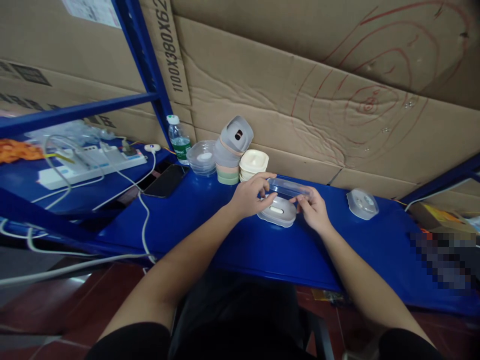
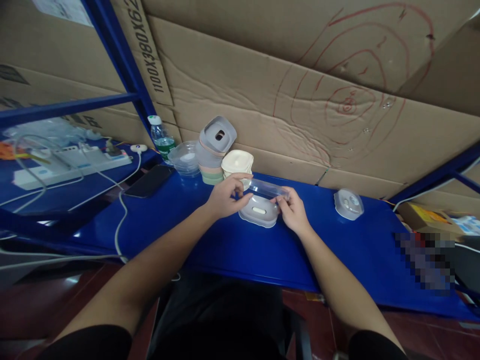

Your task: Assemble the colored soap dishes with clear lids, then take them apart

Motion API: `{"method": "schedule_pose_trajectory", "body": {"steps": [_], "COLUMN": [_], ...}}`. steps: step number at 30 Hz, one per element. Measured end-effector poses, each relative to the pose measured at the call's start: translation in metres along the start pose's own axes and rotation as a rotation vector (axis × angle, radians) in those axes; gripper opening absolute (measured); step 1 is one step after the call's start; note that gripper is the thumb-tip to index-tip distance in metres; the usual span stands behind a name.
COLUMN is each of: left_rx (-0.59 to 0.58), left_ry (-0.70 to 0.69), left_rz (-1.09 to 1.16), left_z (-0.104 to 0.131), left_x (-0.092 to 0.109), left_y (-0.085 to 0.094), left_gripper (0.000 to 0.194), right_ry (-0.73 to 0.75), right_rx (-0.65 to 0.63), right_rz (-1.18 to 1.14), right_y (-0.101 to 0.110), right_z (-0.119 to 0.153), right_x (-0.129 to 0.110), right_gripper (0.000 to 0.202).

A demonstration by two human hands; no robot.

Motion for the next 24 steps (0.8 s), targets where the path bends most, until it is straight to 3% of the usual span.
{"method": "schedule_pose_trajectory", "body": {"steps": [3, 7, 12, 17, 24], "left_rx": [-0.161, -0.447, -0.547, -0.524, -0.498], "left_ry": [0.084, 0.071, 0.060, 0.031, -0.034], "left_rz": [0.028, -0.014, 0.068, 0.071, 0.006], "left_z": [-0.001, 0.000, 0.001, 0.000, 0.004], "left_x": [-0.009, -0.009, -0.010, -0.015, -0.028], "left_y": [-0.010, -0.026, -0.035, -0.037, -0.038], "left_gripper": [0.047, 0.082, 0.109, 0.098, 0.090], "right_ry": [0.050, 0.122, 0.189, 0.206, 0.140], "right_rx": [0.005, -0.023, -0.023, -0.036, -0.229], "right_rz": [0.175, 0.387, 0.468, 0.548, 0.509], "right_y": [0.000, -0.002, -0.001, -0.001, -0.008], "right_z": [0.003, 0.004, 0.003, 0.001, -0.004], "right_x": [-0.003, -0.011, -0.015, -0.010, -0.008], "right_gripper": [0.036, 0.037, 0.041, 0.043, 0.054]}}
Point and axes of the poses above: each hand's wrist, its own z-axis away from the middle knuckle, its own y-axis out of the back of the hand, x = y × z, the point moved 7 cm from there along -z, towards the middle knuckle, and after that the axes turned 12 degrees about -x, right-handed, at the moved point
